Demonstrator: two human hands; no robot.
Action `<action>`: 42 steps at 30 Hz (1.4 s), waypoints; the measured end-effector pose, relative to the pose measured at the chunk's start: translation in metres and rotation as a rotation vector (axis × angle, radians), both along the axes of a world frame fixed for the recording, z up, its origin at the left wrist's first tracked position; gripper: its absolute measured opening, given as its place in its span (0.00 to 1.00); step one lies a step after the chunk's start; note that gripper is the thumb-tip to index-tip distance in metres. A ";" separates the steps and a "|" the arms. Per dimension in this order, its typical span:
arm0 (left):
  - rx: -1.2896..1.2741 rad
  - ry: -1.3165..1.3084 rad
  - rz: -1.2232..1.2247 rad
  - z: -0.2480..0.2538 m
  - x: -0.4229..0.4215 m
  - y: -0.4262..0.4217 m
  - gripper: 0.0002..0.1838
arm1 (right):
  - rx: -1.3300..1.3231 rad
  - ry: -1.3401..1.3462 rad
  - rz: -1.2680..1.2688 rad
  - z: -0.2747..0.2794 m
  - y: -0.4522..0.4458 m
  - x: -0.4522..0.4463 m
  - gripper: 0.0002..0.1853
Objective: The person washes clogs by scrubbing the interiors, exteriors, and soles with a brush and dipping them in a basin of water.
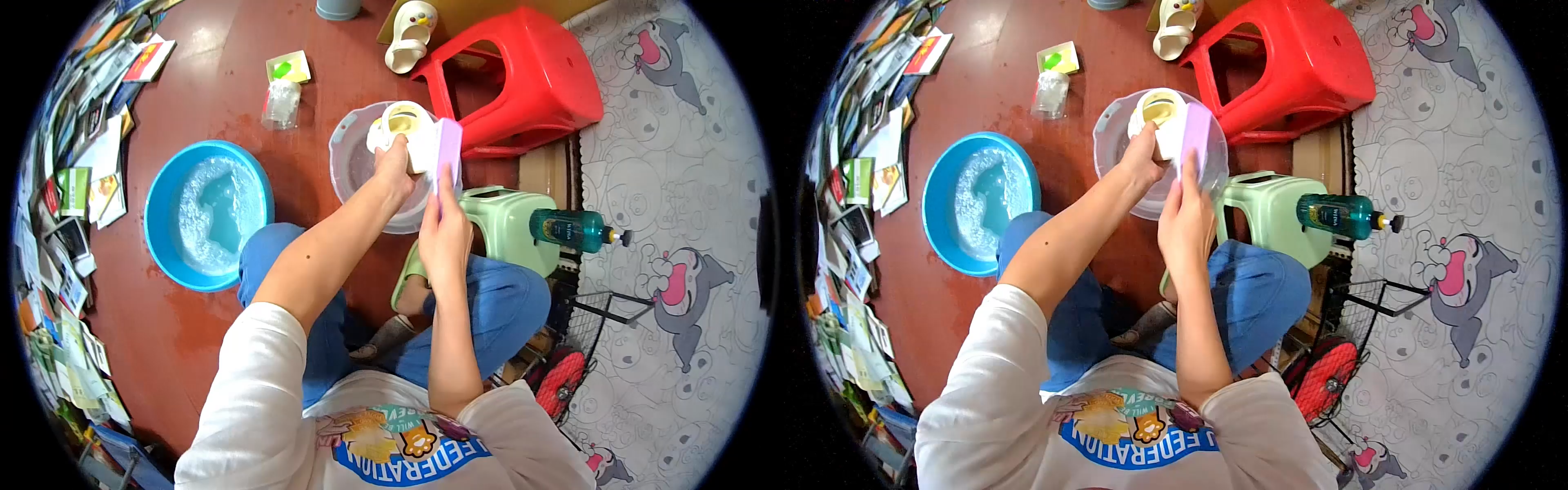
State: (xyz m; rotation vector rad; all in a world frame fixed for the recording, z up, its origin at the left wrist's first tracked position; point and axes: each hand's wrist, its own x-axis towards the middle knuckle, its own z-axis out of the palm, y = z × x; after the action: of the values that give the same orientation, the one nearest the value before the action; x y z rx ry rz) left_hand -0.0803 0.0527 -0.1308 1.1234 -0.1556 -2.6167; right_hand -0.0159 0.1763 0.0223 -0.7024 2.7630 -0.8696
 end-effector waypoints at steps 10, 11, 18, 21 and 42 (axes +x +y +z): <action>0.004 -0.144 0.149 0.019 -0.013 0.013 0.53 | 0.212 0.105 0.053 0.007 0.000 0.010 0.27; 0.009 -0.139 0.148 0.022 -0.012 0.014 0.53 | 0.217 0.110 0.052 0.006 -0.001 -0.001 0.27; 0.042 0.019 0.167 0.023 -0.007 0.009 0.52 | 0.038 0.047 0.028 0.009 -0.007 -0.026 0.25; 0.012 -0.014 0.062 0.029 -0.002 0.003 0.49 | -0.028 0.030 0.045 0.008 0.005 -0.003 0.25; -0.796 0.046 -0.499 0.093 0.064 0.005 0.23 | 0.426 0.078 0.063 0.005 -0.044 -0.096 0.19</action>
State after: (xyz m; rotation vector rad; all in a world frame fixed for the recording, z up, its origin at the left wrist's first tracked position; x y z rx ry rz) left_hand -0.0162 0.0573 -0.0379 0.7836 -1.4721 -2.5171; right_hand -0.1123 0.1328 0.0277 -0.7456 2.8325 -0.2271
